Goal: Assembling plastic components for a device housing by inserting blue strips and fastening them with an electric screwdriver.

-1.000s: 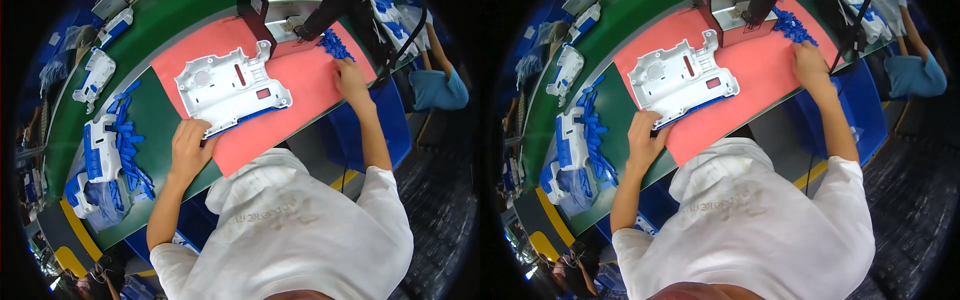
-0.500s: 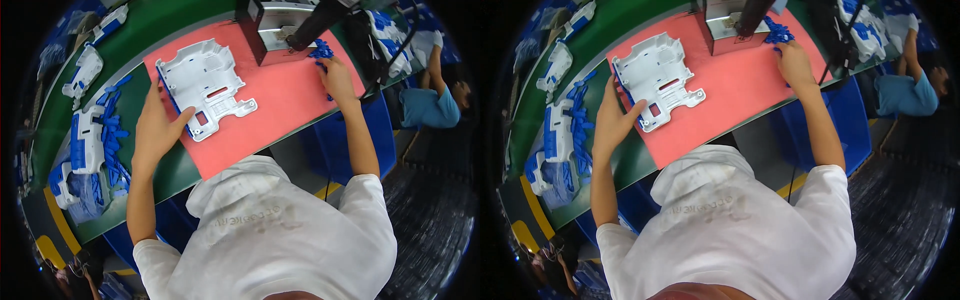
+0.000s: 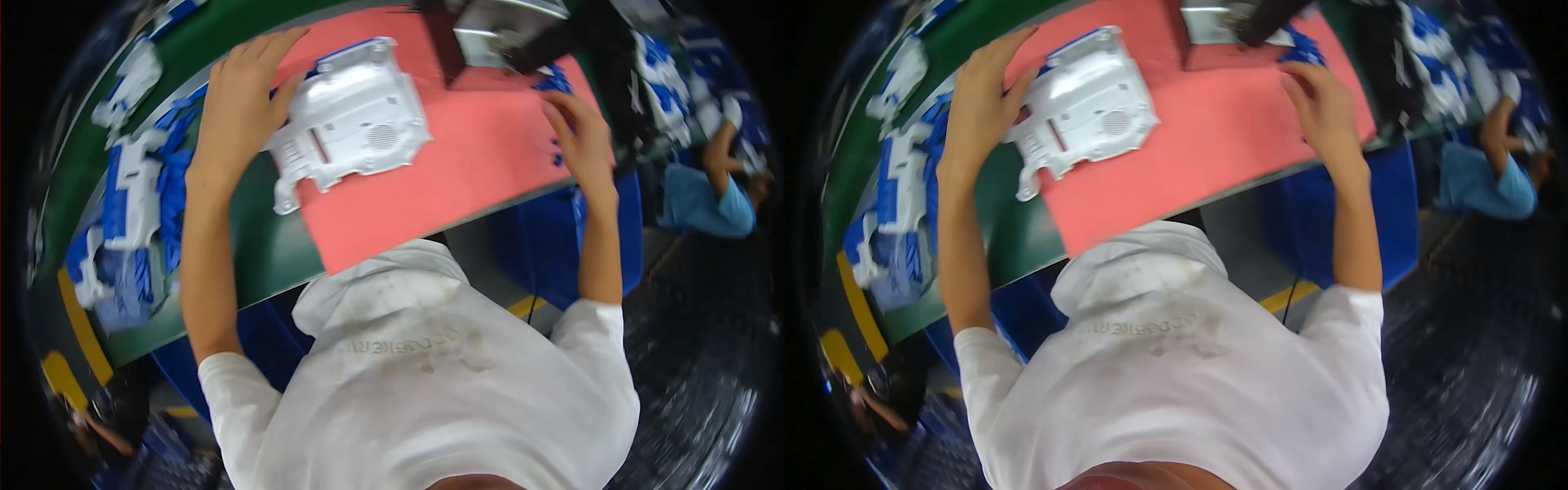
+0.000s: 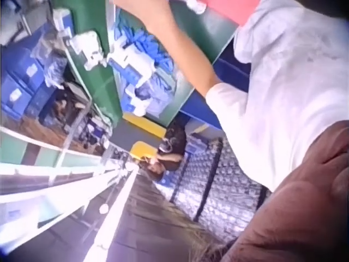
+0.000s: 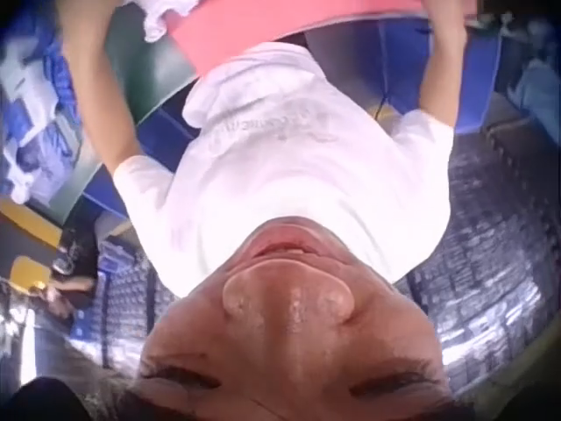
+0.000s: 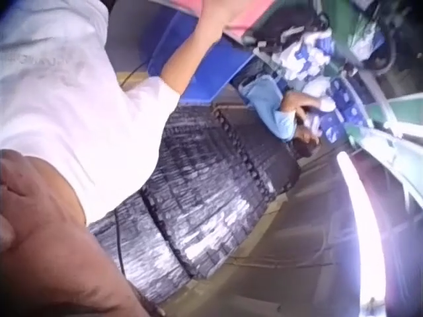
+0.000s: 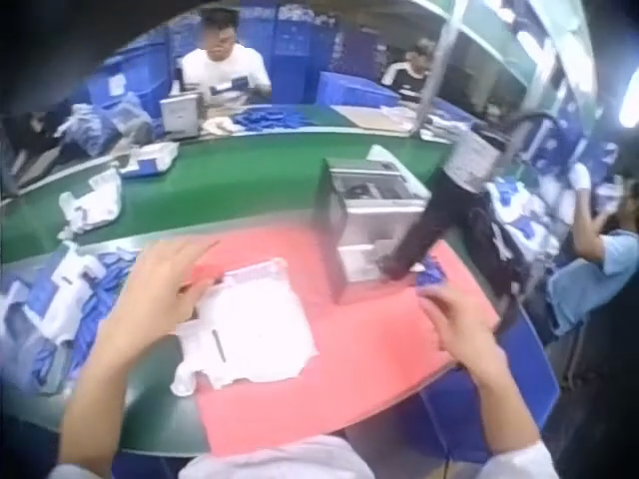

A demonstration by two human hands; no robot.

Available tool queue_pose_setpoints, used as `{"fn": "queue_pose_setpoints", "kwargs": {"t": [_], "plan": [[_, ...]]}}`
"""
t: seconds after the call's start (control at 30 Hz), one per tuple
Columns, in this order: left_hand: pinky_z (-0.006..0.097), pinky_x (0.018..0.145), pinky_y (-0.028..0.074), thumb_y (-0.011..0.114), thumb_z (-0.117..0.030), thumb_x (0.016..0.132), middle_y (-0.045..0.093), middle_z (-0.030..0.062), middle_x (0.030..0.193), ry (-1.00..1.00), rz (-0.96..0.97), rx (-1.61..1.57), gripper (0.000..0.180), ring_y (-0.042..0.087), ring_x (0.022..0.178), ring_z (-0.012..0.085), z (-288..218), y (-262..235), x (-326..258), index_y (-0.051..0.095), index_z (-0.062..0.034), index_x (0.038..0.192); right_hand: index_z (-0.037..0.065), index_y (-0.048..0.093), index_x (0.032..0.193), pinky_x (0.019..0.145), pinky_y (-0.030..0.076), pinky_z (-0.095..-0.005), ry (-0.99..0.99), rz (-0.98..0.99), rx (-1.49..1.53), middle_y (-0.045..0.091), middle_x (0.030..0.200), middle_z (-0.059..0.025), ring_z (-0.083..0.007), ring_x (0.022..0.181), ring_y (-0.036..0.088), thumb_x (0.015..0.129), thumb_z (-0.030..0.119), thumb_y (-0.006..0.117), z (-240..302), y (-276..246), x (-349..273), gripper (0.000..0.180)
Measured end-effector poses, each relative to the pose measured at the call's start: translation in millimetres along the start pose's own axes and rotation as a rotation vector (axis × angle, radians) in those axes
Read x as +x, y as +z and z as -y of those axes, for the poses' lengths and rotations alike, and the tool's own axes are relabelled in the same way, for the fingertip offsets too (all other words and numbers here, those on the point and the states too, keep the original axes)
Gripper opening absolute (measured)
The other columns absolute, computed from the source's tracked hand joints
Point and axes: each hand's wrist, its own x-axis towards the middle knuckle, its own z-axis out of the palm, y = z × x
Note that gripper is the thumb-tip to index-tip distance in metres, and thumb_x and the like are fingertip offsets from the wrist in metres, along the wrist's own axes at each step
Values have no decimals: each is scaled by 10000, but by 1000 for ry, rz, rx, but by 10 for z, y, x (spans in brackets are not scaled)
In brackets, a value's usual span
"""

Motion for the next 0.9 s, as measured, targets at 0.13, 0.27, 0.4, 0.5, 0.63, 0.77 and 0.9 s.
{"fn": "queue_pose_setpoints", "kwargs": {"t": [0.13, 0.27, 0.4, 0.5, 0.63, 0.77, 0.9], "plan": [[381, 814, 474, 629, -97, 860, 661, 124, 1026, -391, -87, -257, 329, 608, 935, 318, 178, -396, -601, 609, -68, 1187, -59, 677, 960, 676, 475, -233, -53, 110, 413, 643, 890, -94, -132, 776, 605, 830, -48, 624, 779, -44, -262, 141], [402, 843, 449, 664, -110, 818, 625, 138, 1065, -354, 179, 111, 358, 572, 977, 331, 360, -586, -1266, 609, -44, 1165, -56, 671, 939, 690, 513, -268, -335, 281, 552, 681, 918, -126, -191, 772, 651, 797, -69, 660, 1334, 427, -15, 144], [440, 870, 413, 675, -157, 807, 586, 92, 1151, -357, 179, 265, 382, 513, 1081, 302, 254, -521, -1427, 614, -78, 1176, 3, 695, 918, 686, 508, -320, -415, 364, 462, 688, 892, -126, -260, 757, 649, 821, 35, 665, 1585, 1016, 301, 107], [412, 822, 422, 641, -96, 815, 610, 46, 1100, -364, 164, 276, 251, 538, 1013, 269, 327, -347, -1499, 671, -62, 1062, 16, 698, 895, 685, 494, -343, -546, 335, 278, 665, 846, -114, -273, 754, 626, 831, 71, 658, 1558, 1290, 366, 93], [387, 824, 435, 622, -34, 831, 625, 74, 1080, -417, 197, 95, 215, 556, 997, 284, 423, -321, -1557, 674, -43, 1039, 8, 690, 877, 677, 470, -343, -516, 429, 232, 621, 792, -93, -244, 756, 595, 824, 72, 670, 1542, 1350, 433, 85], [362, 796, 424, 639, -39, 812, 629, 62, 995, -307, 158, 95, 175, 564, 930, 263, 431, -372, -1526, 657, -45, 986, 28, 713, 840, 726, 467, -370, -448, 465, 273, 653, 772, -118, -281, 773, 599, 811, 112, 663, 1556, 1402, 436, 102], [362, 812, 424, 674, -42, 793, 633, 71, 976, -216, 137, 38, 167, 569, 909, 275, 376, -411, -1488, 643, -36, 957, 34, 700, 849, 692, 444, -348, -425, 432, 373, 655, 766, -86, -238, 715, 598, 820, 105, 669, 1540, 1448, 405, 83]]}}
